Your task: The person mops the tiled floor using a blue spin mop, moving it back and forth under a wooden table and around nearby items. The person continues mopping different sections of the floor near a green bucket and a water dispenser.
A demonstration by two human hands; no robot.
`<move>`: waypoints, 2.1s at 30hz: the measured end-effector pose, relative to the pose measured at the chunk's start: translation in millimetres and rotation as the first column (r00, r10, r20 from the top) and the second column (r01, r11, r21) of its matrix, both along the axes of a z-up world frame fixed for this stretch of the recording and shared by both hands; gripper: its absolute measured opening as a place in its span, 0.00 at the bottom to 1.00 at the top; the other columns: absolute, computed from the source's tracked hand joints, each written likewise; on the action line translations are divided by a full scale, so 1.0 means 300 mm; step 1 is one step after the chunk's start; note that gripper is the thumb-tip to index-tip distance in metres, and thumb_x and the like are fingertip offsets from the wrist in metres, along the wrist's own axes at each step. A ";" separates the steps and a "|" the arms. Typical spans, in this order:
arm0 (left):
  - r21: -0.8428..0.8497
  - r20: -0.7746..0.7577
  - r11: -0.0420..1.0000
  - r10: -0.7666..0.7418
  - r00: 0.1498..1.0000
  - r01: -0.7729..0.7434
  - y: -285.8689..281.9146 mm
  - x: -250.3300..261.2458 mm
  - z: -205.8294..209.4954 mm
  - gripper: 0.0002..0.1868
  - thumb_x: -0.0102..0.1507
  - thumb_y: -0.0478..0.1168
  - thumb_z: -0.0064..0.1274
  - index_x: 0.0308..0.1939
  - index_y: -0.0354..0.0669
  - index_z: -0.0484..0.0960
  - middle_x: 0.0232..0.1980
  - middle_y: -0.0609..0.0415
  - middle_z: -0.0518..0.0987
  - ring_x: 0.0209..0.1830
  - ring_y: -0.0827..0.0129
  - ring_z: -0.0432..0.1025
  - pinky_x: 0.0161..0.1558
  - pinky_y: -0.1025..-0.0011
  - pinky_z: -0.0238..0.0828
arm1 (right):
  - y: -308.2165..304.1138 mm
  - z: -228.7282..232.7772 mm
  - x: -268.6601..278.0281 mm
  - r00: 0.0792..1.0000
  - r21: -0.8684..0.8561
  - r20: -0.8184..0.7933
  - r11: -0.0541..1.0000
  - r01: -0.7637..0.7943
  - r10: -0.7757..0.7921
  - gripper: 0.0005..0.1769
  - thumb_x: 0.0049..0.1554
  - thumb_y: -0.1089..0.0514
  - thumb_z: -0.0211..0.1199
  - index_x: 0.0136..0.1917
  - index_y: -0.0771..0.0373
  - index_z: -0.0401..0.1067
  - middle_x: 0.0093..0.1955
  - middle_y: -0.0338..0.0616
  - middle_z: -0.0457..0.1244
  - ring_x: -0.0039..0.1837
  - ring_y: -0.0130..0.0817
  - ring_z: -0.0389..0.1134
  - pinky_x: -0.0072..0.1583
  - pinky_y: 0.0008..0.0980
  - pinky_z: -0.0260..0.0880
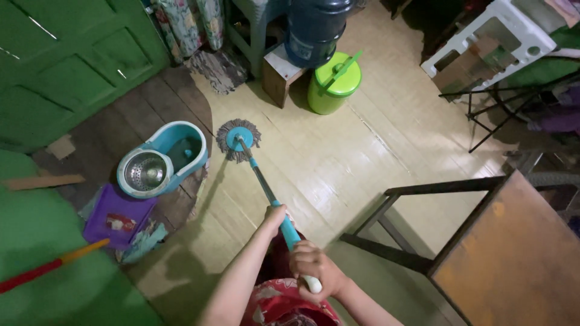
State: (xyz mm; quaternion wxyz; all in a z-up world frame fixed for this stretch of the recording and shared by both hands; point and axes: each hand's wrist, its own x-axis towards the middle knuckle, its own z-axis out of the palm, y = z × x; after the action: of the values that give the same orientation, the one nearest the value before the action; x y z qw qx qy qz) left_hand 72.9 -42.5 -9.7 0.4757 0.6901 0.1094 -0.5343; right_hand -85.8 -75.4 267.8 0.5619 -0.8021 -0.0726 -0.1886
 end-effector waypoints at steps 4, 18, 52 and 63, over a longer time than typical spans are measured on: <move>-0.007 -0.035 0.999 0.050 0.998 -0.051 -0.087 0.112 -0.059 0.14 0.60 0.37 0.46 0.40 0.25 0.77 0.31 0.41 0.77 0.21 0.54 0.73 0.23 0.61 0.76 | -0.090 -0.003 0.112 0.999 -0.012 0.027 1.000 -0.023 0.023 0.06 0.39 0.63 0.57 0.34 0.62 0.66 0.35 0.43 0.62 0.39 0.46 0.60 0.56 0.43 0.63; 0.008 -0.164 0.993 0.116 0.980 -0.116 -0.252 0.306 0.006 0.15 0.67 0.44 0.48 0.51 0.37 0.77 0.35 0.50 0.77 0.28 0.62 0.74 0.29 0.65 0.75 | -0.260 0.066 0.273 0.999 0.032 -0.042 0.999 -0.029 0.030 0.06 0.46 0.64 0.63 0.32 0.61 0.66 0.34 0.42 0.63 0.41 0.42 0.64 0.58 0.40 0.64; -0.065 -0.070 0.989 0.131 0.989 -0.136 0.312 -0.260 0.086 0.12 0.66 0.40 0.41 0.35 0.34 0.75 0.25 0.49 0.73 0.22 0.60 0.71 0.28 0.64 0.70 | 0.257 0.170 -0.255 0.991 0.007 0.019 0.991 -0.135 0.135 0.03 0.40 0.63 0.56 0.32 0.63 0.66 0.34 0.45 0.62 0.39 0.47 0.61 0.56 0.42 0.64; 0.006 0.009 0.957 0.292 0.957 -0.292 0.502 -0.686 0.107 0.16 0.65 0.43 0.48 0.39 0.29 0.79 0.27 0.46 0.77 0.19 0.58 0.74 0.26 0.64 0.71 | 0.394 0.167 -0.642 0.959 -0.019 -0.010 0.959 -0.283 0.282 0.05 0.40 0.61 0.57 0.33 0.62 0.65 0.32 0.44 0.61 0.37 0.47 0.60 0.57 0.42 0.63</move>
State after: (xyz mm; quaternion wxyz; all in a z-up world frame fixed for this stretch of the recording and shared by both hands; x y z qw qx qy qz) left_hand -132.9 108.0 22.4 0.5473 0.6702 0.2098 -0.4552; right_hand -278.4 42.9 318.0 0.5752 -0.7898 -0.1862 -0.1028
